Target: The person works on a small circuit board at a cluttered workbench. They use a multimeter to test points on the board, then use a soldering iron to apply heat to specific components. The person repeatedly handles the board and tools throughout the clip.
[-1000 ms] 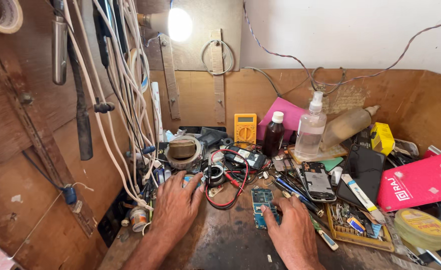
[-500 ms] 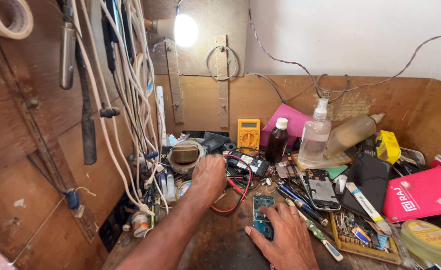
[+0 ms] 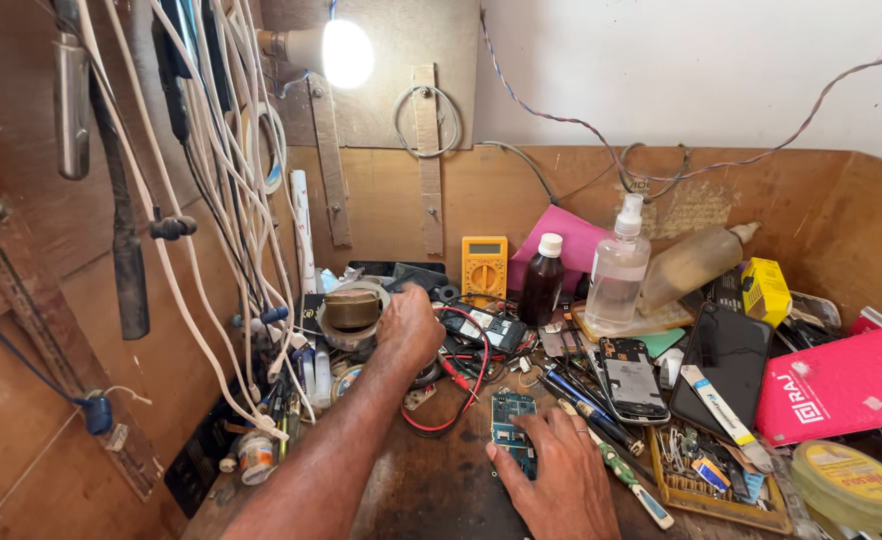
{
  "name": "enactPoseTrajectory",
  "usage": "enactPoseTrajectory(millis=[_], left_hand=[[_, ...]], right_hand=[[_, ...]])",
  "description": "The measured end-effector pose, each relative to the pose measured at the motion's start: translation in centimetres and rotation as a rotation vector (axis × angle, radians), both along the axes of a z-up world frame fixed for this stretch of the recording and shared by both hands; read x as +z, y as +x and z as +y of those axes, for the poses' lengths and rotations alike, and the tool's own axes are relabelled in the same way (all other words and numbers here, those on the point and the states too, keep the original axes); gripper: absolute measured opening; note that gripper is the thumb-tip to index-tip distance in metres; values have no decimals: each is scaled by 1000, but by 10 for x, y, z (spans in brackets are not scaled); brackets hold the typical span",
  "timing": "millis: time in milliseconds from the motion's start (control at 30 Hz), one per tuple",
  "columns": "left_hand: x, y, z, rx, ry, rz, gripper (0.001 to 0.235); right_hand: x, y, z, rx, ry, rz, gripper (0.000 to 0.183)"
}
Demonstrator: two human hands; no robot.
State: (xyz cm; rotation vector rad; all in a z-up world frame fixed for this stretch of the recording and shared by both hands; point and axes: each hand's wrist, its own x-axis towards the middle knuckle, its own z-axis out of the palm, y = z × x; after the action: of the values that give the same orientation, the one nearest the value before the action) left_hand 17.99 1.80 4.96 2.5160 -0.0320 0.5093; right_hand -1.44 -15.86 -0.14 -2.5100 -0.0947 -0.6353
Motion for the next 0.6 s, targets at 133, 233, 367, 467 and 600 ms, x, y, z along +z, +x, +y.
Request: enactPoseTrajectory(millis=[133,233,367,467,600], left_hand=[[-5,4,-5,23,9,51,28],[-8,3,-11,89,76,27,27],[-8,1,-18,136,173,12,22],[-5,-3,-19,150,175,22,18],[9,-7,-22,173,-54,68,17]], right_hand=[[-2,1,-2,97,-35,-111,62],[-7,7,-4,99,-72,-70,69],[-17,16,-11,116,-68,-38,68],[-27,20,-13,149,-58,-47,64],[-34,24,-16,173,-20,-59,63]])
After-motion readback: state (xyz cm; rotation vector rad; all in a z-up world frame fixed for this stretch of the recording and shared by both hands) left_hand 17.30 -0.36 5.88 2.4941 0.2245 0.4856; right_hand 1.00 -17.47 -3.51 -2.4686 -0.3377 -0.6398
